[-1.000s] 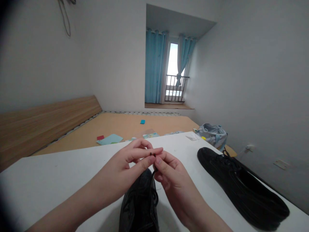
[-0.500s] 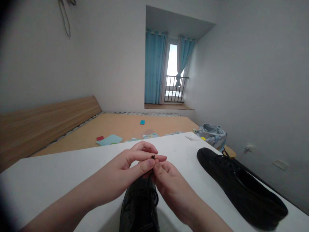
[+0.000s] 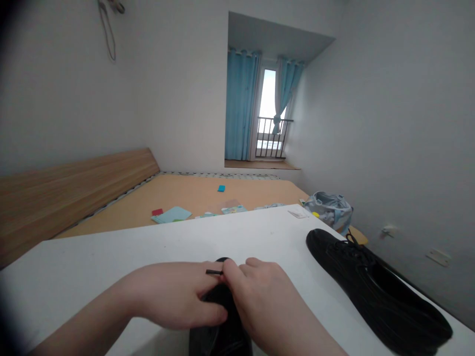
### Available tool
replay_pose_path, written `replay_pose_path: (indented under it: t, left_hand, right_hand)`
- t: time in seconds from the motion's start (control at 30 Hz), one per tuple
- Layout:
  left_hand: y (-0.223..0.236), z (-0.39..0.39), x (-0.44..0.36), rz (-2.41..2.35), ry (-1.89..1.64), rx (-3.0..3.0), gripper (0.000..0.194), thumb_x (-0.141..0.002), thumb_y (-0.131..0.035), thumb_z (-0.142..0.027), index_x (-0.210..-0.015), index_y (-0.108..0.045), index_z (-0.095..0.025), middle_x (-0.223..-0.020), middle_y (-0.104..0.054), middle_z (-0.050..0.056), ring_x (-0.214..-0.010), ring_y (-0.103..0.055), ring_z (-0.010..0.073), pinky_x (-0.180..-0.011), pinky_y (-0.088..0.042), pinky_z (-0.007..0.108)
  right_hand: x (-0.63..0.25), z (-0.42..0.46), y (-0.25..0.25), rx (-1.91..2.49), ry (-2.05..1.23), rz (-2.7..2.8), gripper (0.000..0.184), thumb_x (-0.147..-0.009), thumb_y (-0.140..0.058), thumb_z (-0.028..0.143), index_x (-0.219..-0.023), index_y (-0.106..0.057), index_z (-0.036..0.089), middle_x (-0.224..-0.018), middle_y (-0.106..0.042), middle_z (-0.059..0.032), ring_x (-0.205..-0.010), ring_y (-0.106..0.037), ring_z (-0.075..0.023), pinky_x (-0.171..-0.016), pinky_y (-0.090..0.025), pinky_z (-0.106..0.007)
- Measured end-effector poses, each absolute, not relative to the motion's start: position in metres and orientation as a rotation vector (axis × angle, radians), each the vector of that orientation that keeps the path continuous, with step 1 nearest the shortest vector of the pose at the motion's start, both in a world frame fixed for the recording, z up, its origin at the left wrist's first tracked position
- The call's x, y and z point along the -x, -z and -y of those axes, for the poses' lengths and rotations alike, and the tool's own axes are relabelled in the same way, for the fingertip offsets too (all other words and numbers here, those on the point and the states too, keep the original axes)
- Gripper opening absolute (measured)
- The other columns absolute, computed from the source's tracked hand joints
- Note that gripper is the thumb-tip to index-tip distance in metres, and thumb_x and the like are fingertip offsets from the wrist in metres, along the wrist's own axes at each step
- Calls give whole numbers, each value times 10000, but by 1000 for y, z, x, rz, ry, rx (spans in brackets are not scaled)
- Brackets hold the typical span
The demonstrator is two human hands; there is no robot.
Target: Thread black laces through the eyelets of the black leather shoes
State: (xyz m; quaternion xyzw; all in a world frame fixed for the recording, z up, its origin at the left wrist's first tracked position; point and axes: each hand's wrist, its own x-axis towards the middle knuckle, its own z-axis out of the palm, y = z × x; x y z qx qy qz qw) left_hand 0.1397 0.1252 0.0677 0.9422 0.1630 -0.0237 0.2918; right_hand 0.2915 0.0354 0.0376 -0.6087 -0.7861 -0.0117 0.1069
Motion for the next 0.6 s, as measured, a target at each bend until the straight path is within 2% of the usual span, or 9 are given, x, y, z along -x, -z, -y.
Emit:
replay_pose_path:
  t: [0.07, 0.13, 0.3, 0.37, 0.47, 0.6]
  left_hand:
    - [-62, -123, -143, -454, 82, -2539, 402, -727, -596, -410, -1066, -643, -200, -1117, -648, 76, -963, -603, 244, -823, -458, 311]
    - [-60, -121, -145, -484, 68, -2536, 411, -713, -607, -450, -1046, -650, -213, -1087, -657, 69, -943, -603, 245, -794, -458, 305]
    - [-58, -122, -147, -471, 105, -2506, 287, -702, -618, -424, -907, -691, -237, -859, -697, 13, -731, -608, 190, -631, -449, 252]
    - [-58, -121, -147, -432, 105, -2495, 224, -701, -618, -385, -856, -698, -243, -786, -691, -9, -671, -591, 166, -592, -433, 233]
    - [-58, -118, -148, -478, 84, -2483, 185, -681, -634, -370, -813, -696, -255, -760, -677, -19, -643, -578, 158, -550, -410, 223]
    - [-58, -118, -148, -557, 129, -2556, 343, -679, -619, -461, -939, -679, -246, -871, -669, 34, -708, -595, 215, -575, -420, 275]
  right_hand:
    - [-291, -35, -36, 1882, -56, 2275, 142, -834, -422, 151, -893, -547, 183, -701, -630, -84, -575, -526, -213, -514, -241, -301]
    - [-291, -34, -38, 1842, -284, 2184, 175, -898, -366, 217, -866, -538, 206, -718, -632, -63, -588, -524, -195, -529, -276, -293]
    - [-285, -25, -52, 1453, -835, 1826, 316, -940, -330, 392, -723, -469, 210, -722, -546, -13, -672, -480, -150, -612, -366, -255]
    - [-282, -23, -53, 1314, -1053, 1679, 385, -919, -355, 488, -671, -419, 200, -671, -461, 6, -614, -412, -125, -558, -348, -232]
    - [-281, -27, -47, 1186, -1302, 1472, 444, -869, -420, 579, -653, -408, 191, -618, -375, 36, -525, -307, -89, -461, -264, -198]
    - [-288, -43, -33, 1093, -1401, 1136, 383, -842, -515, 524, -683, -456, 180, -544, -368, 66, -465, -246, -65, -441, -200, -179]
